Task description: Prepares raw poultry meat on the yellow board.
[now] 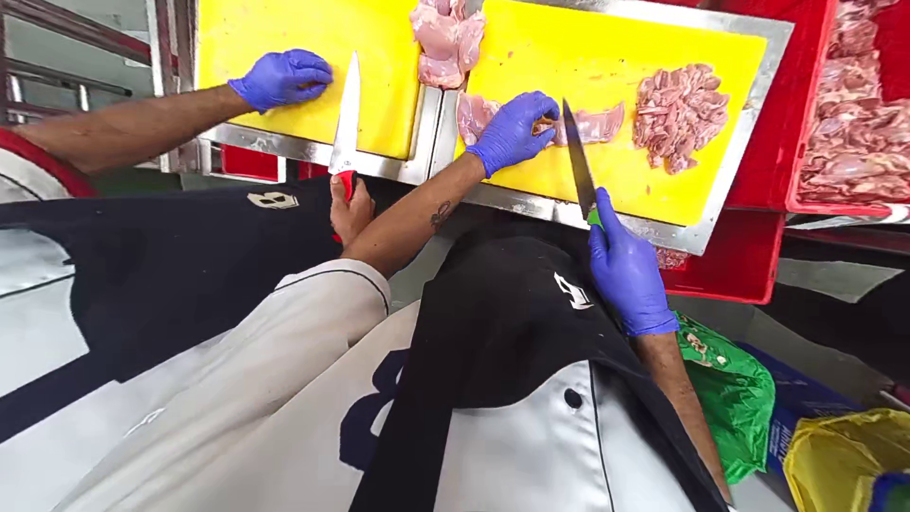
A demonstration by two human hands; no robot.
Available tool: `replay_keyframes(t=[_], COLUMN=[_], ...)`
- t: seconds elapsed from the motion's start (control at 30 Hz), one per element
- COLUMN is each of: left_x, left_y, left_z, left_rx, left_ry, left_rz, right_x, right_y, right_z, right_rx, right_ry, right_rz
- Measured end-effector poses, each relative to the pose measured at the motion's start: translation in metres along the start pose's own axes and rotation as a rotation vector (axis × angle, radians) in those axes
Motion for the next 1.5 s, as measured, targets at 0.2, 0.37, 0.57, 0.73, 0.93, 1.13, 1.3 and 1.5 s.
replay_keyframes(t=[0.2,0.37,0.57,0.73,0.93,1.13,1.3,1.5], left_x=[0.003,0.006,0.012,-0.022,0.002,0.005,0.004,0.009], left_y=[-0.002,-0.005,-0.005,-0.032,-0.04,-0.026,-0.029,-0.022], left_z=[0.008,0.007,0.007,-0.026,0.006,0.013,0.013,0.022], left_rx=[-0.085,-0.142,-0.177,-0.023,-0.067,-0.017,0.019,-0.01], left_ry=[-0.121,-0.146,-0.179,-0.116,0.048,0.025,0.064,-0.072], left_rz=[-0.002,-0.049,-0.085,-0.342,-0.003,-0.039,0.015,0.037], right_x=[-0.002,-0.034,-0.044,-0.009,0.03,0.066,0.013,-0.003], right_y=[0.008,-0.076,-0.128,-0.076,-0.049,-0.036,-0.01,-0.035], right_z=[-0.005,0.014,0.02,-0.016,0.001,0.019,-0.015,-0.005], right_rx=[-0.062,-0.045,0.005,0.012,-0.102,-0.049,-0.005,-0.083], right_ry=[0.251,0.175,0.015,-0.361,-0.796,-0.8,0.037,0.129], right_rz=[-0.011,-0.007,-0.064,-0.005,0.213,0.284,0.087,0.062])
Point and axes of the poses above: each hand's wrist, its own y-axis away from the middle knuckle, its own z-axis out of the palm, x = y × z, the point moved 5 cm from there along -y, towards the middle knuckle, and after that the axes turned 8 degrees about z, right-handed, at the moved point
